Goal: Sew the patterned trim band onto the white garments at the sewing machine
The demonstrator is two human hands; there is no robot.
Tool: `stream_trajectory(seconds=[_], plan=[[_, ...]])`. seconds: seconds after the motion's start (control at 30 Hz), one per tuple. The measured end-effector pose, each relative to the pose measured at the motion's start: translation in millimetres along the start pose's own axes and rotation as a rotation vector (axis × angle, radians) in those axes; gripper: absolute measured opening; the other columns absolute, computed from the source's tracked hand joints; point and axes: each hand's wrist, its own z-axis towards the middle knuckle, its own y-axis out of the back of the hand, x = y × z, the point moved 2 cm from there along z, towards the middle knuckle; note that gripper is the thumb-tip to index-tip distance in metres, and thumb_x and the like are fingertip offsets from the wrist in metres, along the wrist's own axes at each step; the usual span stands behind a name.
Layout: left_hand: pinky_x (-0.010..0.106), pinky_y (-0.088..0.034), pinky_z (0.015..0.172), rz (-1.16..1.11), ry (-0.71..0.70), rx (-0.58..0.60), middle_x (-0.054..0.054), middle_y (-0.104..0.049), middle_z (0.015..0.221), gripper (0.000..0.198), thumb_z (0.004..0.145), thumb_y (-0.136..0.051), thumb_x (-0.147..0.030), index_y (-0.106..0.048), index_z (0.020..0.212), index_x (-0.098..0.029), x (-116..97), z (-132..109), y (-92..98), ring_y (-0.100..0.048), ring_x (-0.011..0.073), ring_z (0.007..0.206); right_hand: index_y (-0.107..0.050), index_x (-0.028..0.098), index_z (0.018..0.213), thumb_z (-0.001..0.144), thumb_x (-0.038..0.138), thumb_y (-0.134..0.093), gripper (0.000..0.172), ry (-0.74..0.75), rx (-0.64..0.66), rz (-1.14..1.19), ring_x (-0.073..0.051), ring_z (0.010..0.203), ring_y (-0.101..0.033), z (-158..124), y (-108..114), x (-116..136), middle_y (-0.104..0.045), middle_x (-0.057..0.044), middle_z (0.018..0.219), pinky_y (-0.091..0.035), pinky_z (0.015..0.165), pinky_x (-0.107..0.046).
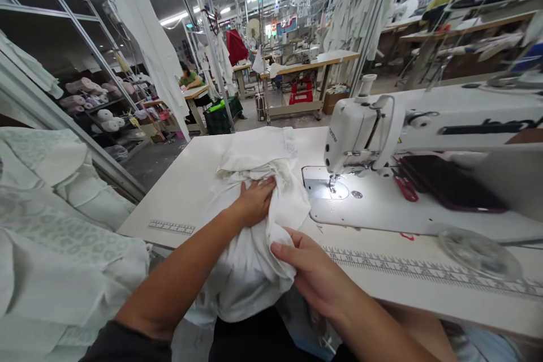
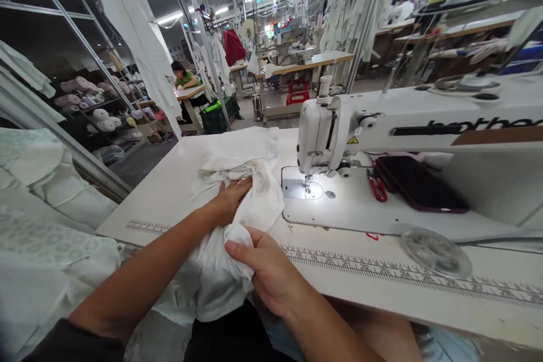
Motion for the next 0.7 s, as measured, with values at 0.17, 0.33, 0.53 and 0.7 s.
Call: stream_trajectory(seconds=[0.17, 0.33, 0.53, 0.7], plan=[[0.044, -0.034, 0.111, -0.088, -0.025, -0.162, 0.011, -0.054, 0.137, 0.040, 0.089, -0.046, -0.021, -0.056, 0.127, -0.016, 0.4, -23.2, 10.5, -0.047, 0.0242, 0.129, -0.072, 0.015, 0.090, 0.069, 0.035, -0.081, 0.030, 0.034, -0.169, -0.065, -0.021, 0.073, -0.067, 6.3, 11.4, 3.9, -0.072, -0.005, 0.078, -0.051, 0.074, -0.032], [0.033, -0.052, 0.089, -0.365, 0.106, -0.332, 0.006, -0.071, 0.101, 0.023, 0.090, -0.053, -0.035, -0.066, 0.100, -0.020, -19.5, -99.1, 10.5, -0.065, 0.0203, 0.098, -0.071, 0.017, 0.097, 0.073, 0.039, -0.079, 0.034, 0.028, -0.265, -0.093, -0.022, 0.073, -0.067, 12.9, 16.1, 1.0, -0.072, -0.004, 0.080, -0.051, 0.076, -0.035], [0.035, -0.051, 0.079, -0.361, 0.141, -0.526, 0.004, -0.071, 0.086, 0.011, 0.081, -0.064, -0.026, -0.066, 0.091, -0.020, -39.2, -117.6, 1.7, -0.065, 0.0196, 0.081, -0.072, 0.016, 0.094, 0.075, 0.041, -0.076, 0.031, 0.041, -0.253, -0.113, -0.020, 0.073, -0.066, 16.2, 11.9, -3.3, -0.072, -0.005, 0.078, -0.050, 0.072, -0.031], [0.035, -0.048, 0.077, -0.185, -0.214, -0.635, 0.002, -0.070, 0.080, 0.009, 0.083, -0.059, -0.014, -0.064, 0.087, -0.020, -39.2, -110.4, 7.0, -0.063, 0.0170, 0.077, -0.071, 0.014, 0.087, 0.073, 0.042, -0.077, 0.032, 0.001, -0.279, -0.105, -0.020, 0.075, -0.065, 10.5, 14.7, -0.1, -0.071, -0.006, 0.077, -0.050, 0.073, -0.031]])
